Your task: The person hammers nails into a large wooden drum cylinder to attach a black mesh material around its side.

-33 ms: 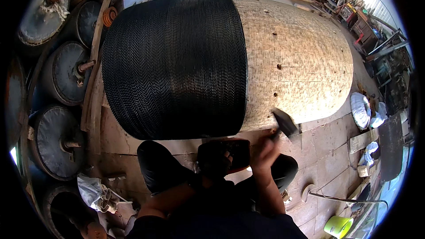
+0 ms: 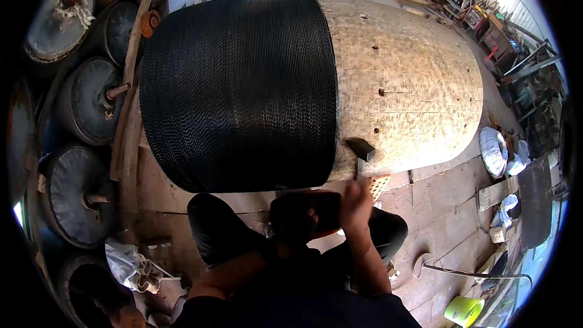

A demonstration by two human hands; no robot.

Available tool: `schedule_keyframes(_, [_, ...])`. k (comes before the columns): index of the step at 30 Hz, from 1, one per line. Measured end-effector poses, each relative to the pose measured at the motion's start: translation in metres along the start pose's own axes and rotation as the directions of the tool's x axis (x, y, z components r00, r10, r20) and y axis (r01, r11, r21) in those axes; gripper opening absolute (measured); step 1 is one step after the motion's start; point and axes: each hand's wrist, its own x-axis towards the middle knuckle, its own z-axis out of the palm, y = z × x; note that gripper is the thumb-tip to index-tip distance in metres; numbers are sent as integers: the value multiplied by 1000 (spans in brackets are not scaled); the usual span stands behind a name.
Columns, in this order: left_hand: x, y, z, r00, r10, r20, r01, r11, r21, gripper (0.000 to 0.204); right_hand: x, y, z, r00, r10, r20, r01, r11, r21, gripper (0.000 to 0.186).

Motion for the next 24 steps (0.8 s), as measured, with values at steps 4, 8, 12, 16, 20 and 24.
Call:
schedule_keyframes(4, [-7, -1, 39, 975, -213, -64, 211, 977, -39, 24, -5, -6, -4, 997, 56, 59, -61, 995, 75, 26])
schedule_keyframes(8, [-2, 2, 9, 995, -94, -28, 96, 994, 56, 22, -17, -2, -11, 993, 4, -115, 26, 965, 262, 33])
schedule_keyframes(12, [-5, -1, 19, 981, -51, -188, 55, 998, 19, 22, -5, 18, -4, 990, 80, 115, -62, 986, -156, 28])
schedule_keyframes(16, [-11, 1, 17, 963, -3, -269, 4, 1000, 1, 22, -9, -17, -7, 998, -55, -9, 55, 997, 55, 29])
schedule_keyframes(20, [3, 8, -31, 999, -36, 8, 36, 999, -18, 23, 7, -15, -1, 998, 11, 64, 2, 978, -207, 19])
schedule_keyframes(24, [20, 20, -50, 987, -136, 89, 134, 990, 35, 20, 8, 4, -10, 958, 236, 163, -269, 936, 225, 41])
